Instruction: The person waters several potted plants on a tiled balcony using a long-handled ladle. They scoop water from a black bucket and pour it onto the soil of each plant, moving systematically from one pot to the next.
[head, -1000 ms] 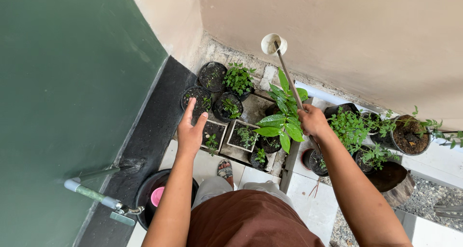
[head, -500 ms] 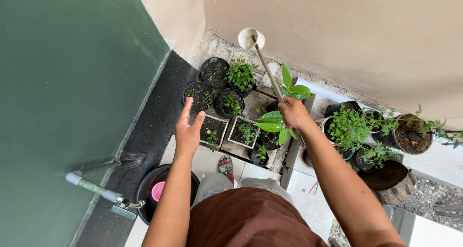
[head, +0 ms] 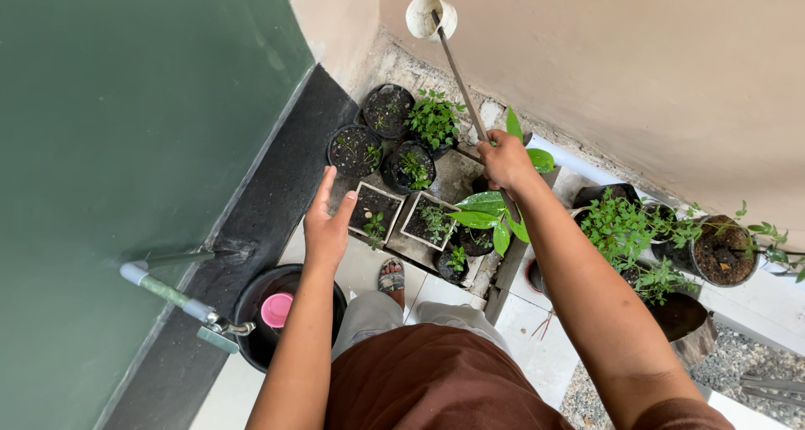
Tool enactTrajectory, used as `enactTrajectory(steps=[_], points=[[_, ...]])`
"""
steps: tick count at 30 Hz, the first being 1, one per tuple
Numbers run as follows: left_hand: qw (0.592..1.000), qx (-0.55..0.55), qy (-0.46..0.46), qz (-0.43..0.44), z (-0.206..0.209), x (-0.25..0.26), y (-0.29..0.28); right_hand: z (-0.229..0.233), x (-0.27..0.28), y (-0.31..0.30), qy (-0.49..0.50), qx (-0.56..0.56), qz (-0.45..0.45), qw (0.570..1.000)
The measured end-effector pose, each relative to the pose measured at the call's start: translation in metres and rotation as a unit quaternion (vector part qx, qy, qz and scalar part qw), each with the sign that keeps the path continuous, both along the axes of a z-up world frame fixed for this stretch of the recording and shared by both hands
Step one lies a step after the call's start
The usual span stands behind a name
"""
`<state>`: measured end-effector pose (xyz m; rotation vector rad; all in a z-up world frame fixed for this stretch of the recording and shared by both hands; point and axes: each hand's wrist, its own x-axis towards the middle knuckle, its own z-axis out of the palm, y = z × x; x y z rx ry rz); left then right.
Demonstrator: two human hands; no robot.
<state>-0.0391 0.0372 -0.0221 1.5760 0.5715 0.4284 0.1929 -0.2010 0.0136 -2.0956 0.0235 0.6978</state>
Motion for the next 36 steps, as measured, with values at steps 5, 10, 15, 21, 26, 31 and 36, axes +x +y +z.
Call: enactTrajectory(steps=[5, 10, 15, 21, 26, 31, 36], points=[[1.0, -0.001, 0.022, 0.014, -0.003, -0.009, 0.002, -0.002, -0.006, 0.006, -0.001, -0.023, 0.01, 1.0], [0.999, 0.004, 0.029, 0.017, -0.005, -0.011, 0.0, -0.002, -0.012, 0.006, -0.002, -0.076, 0.048, 0.996], [0.999, -0.006, 0.04, 0.019, 0.001, -0.009, -0.002, 0.001, -0.022, 0.009, 0.006, -0.111, 0.067, 0.992], [0.999, -0.005, 0.048, 0.024, 0.005, -0.008, 0.002, -0.001, -0.042, 0.008, 0.031, -0.149, 0.105, 0.983], [0.999, 0.002, 0.018, 0.039, -0.002, -0.004, 0.005, -0.019, -0.07, 0.005, 0.038, -0.133, 0.123, 0.983], [0.999, -0.007, 0.008, 0.046, -0.01, -0.004, 0.007, -0.036, -0.096, 0.0, 0.031, -0.104, 0.136, 0.985], [0.998, -0.02, -0.017, 0.05, -0.018, -0.001, 0.007, -0.047, -0.108, -0.008, 0.023, -0.11, 0.15, 0.982]])
